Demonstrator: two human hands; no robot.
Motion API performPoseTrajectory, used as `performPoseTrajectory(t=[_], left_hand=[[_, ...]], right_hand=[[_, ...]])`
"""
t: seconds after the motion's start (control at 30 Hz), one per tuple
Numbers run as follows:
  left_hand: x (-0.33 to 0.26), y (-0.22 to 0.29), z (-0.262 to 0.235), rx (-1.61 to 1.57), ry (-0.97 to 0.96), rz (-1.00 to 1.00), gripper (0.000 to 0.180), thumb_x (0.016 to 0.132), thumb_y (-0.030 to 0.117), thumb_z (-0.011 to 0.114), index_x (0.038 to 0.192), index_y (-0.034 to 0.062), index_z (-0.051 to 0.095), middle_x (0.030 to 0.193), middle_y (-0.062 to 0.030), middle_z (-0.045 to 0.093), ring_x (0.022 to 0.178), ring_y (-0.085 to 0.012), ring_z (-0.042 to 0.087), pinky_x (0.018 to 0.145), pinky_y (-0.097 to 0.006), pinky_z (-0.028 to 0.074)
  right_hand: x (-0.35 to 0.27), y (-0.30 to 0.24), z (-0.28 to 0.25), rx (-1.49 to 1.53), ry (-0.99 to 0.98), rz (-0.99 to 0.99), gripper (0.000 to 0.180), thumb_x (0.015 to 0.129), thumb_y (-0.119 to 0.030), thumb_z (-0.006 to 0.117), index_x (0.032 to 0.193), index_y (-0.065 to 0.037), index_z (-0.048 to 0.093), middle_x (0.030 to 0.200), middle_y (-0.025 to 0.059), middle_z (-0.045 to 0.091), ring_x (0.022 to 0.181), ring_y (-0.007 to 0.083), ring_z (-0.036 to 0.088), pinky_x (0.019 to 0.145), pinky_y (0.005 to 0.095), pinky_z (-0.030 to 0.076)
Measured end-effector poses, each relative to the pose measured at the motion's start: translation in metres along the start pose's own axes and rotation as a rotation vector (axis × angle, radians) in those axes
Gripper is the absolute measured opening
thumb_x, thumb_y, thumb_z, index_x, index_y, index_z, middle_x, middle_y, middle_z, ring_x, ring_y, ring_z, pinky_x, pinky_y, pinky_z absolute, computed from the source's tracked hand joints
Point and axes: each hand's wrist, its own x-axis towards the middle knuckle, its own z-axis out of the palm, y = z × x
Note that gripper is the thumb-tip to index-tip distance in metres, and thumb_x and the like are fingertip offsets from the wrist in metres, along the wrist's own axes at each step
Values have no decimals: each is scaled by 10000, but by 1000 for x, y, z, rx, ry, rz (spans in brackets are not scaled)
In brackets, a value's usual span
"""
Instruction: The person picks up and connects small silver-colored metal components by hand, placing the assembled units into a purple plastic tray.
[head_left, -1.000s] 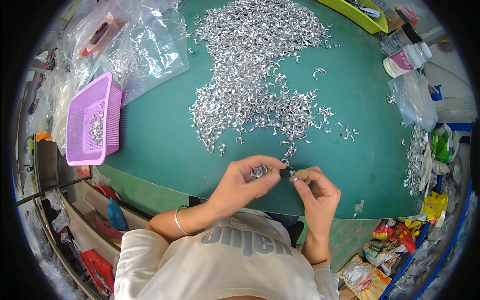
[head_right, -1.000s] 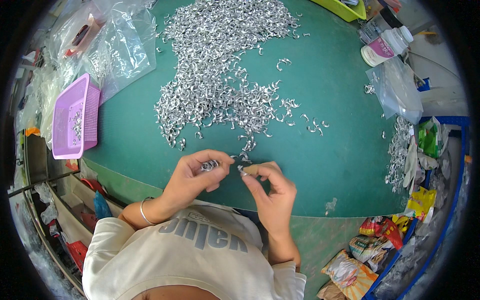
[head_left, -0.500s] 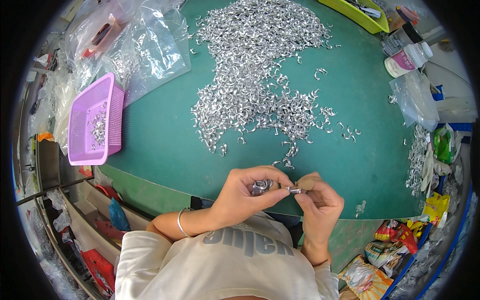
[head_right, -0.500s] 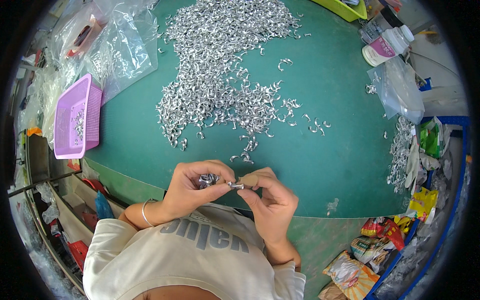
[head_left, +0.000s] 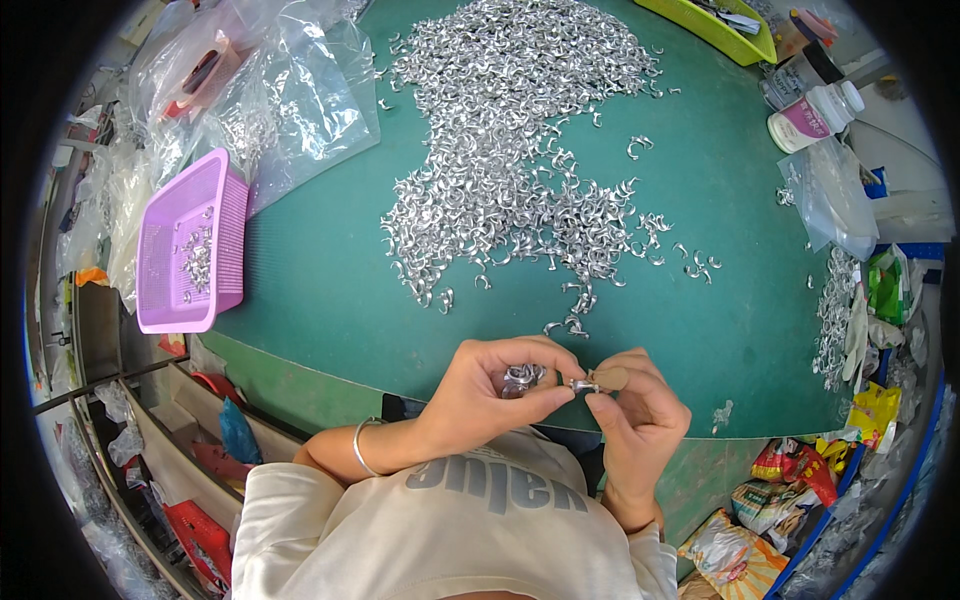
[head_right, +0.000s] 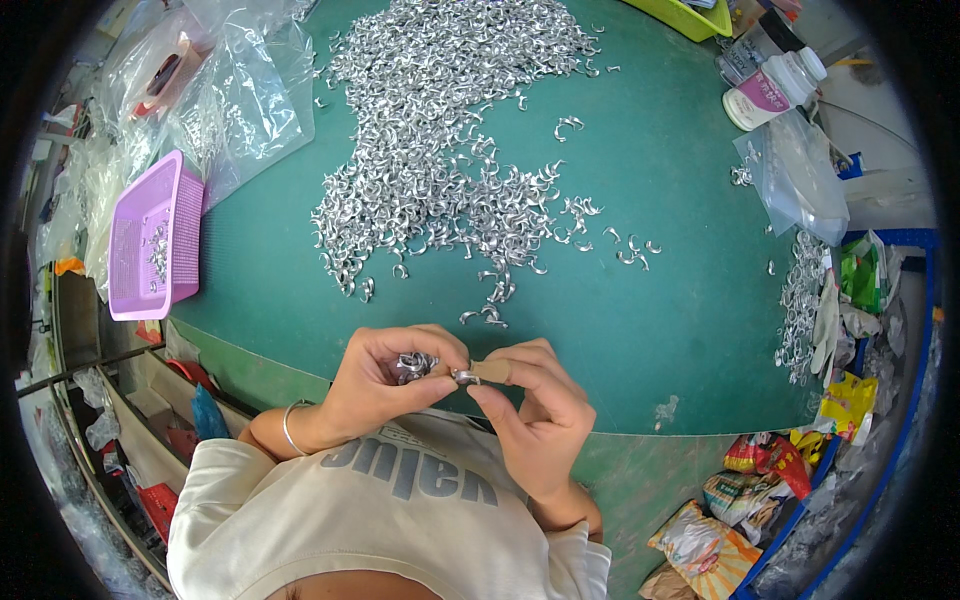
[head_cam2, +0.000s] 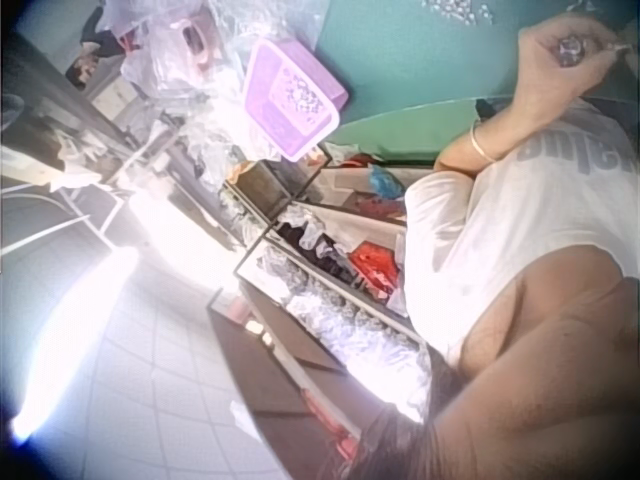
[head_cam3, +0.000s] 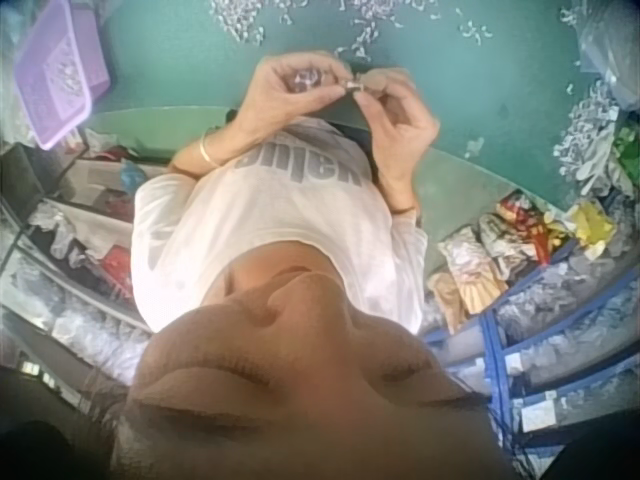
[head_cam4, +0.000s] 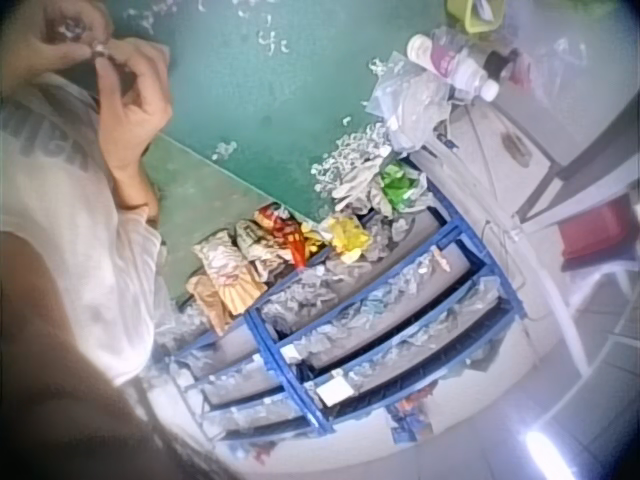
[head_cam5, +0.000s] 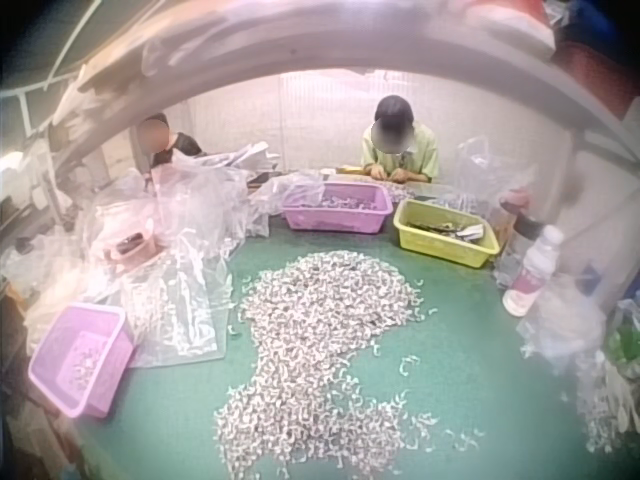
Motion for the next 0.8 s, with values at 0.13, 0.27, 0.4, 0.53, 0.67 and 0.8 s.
performPoseTrajectory(t=[0.13,0.27,0.4,0.53,0.67,0.8], left_hand=[[2,-1,1,-12,-14,1,138,784,-45,584,917,-28,617,913,-32,568,666,-27,426,525,-166,337],[5,-1,2,-21,-17,-15,138,783,-41,586,916,-24,619,903,-32,568,668,-31,428,528,-171,336],[-1,1,-2,-34,14,-81,135,770,-44,587,901,-27,616,909,-60,577,764,-78,486,641,-203,386],[-5,4,-15,-49,68,-90,161,775,-31,593,936,-28,608,958,-62,589,836,-75,524,641,-182,427],[-27,25,-53,-71,389,-15,151,804,1,578,951,-16,608,894,-39,607,649,-16,491,498,-142,355],[-60,45,-92,-216,623,304,148,810,6,569,951,-36,585,831,-47,589,514,-7,374,416,-151,267]], right_hand=[[0,-2,-1,-27,-1,-11,200,644,111,667,826,62,601,829,121,587,752,197,516,641,275,410],[2,-3,-4,-58,-3,-23,204,640,107,670,827,60,603,825,123,585,749,197,515,639,273,407],[2,-1,2,-77,-2,-38,195,642,91,671,819,64,595,827,121,579,750,196,511,649,273,404],[2,-2,8,-102,56,18,169,662,76,648,816,67,579,815,116,566,746,189,500,662,270,402],[-1,5,12,-100,14,30,141,685,86,591,822,63,567,809,115,549,735,169,489,666,254,399],[-2,10,9,-115,-18,70,132,690,85,577,820,64,563,821,116,547,728,157,488,660,248,400]])
